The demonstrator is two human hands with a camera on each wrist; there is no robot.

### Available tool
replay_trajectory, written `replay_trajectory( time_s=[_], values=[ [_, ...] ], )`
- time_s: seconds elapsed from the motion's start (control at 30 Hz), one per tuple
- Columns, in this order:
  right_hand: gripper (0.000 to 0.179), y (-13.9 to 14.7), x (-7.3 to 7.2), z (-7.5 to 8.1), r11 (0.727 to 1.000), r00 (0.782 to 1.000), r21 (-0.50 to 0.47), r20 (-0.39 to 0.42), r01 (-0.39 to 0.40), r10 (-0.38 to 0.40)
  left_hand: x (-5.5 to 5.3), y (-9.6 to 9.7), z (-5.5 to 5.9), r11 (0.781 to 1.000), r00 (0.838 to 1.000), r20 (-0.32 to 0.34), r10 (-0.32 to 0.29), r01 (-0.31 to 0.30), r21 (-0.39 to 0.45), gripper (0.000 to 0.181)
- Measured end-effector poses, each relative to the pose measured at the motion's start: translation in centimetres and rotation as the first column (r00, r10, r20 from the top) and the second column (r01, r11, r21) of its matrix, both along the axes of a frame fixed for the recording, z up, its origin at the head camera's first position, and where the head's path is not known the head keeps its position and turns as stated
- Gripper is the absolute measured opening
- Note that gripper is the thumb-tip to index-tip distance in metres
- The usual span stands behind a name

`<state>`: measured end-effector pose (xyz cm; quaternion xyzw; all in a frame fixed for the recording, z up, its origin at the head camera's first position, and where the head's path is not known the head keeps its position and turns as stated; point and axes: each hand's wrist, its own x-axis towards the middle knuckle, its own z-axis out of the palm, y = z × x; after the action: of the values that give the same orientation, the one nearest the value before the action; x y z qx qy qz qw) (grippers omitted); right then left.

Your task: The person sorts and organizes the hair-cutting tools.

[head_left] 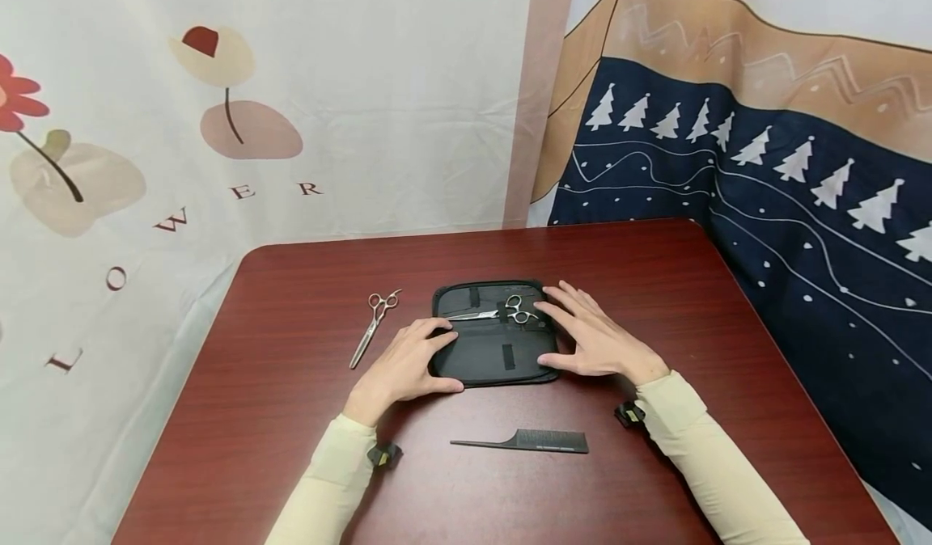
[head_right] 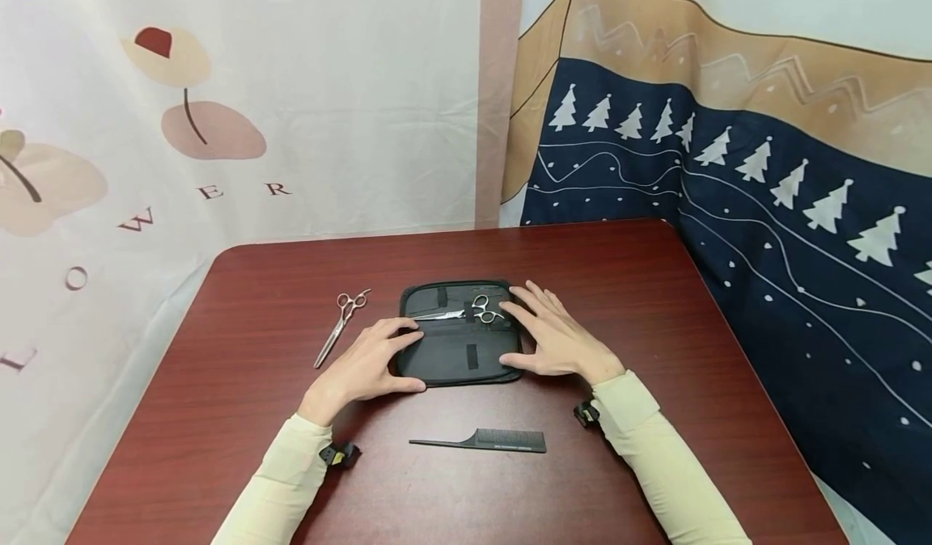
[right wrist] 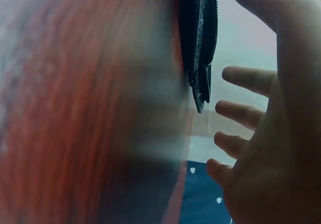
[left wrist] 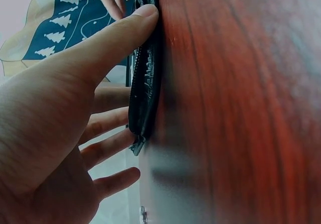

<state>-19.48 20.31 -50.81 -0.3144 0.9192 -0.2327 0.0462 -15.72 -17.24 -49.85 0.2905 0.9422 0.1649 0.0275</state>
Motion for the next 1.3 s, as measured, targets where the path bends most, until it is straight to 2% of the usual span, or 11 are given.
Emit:
replay_trajectory(
  time_s=[0.4, 0.97, 1.3],
  values=[
    [0.075, 0.30, 0.04, -0.26, 0.999, 1.000, 0.041, -0.012, -0.026, 0.026, 0.12, 0.02, -0.02, 1.000, 1.000, 0.008, 0.005, -0.005, -0.006, 0.085],
    [0.076, 0.31, 0.18, 0.23, 0.999, 0.998, 0.053, 0.059, -0.001, -0.002, 0.13, 0.13, -0.20, 1.000, 1.000, -0.005, 0.009, -0.009, 0.014, 0.084],
    [0.077, 0.21, 0.00, 0.17, 0.999, 0.998, 0.049, 0.064, 0.003, -0.006, 0.27, 0.01, 0.54, 1.000, 1.000, -0.011, 0.010, -0.010, 0.010, 0.083]
  ],
)
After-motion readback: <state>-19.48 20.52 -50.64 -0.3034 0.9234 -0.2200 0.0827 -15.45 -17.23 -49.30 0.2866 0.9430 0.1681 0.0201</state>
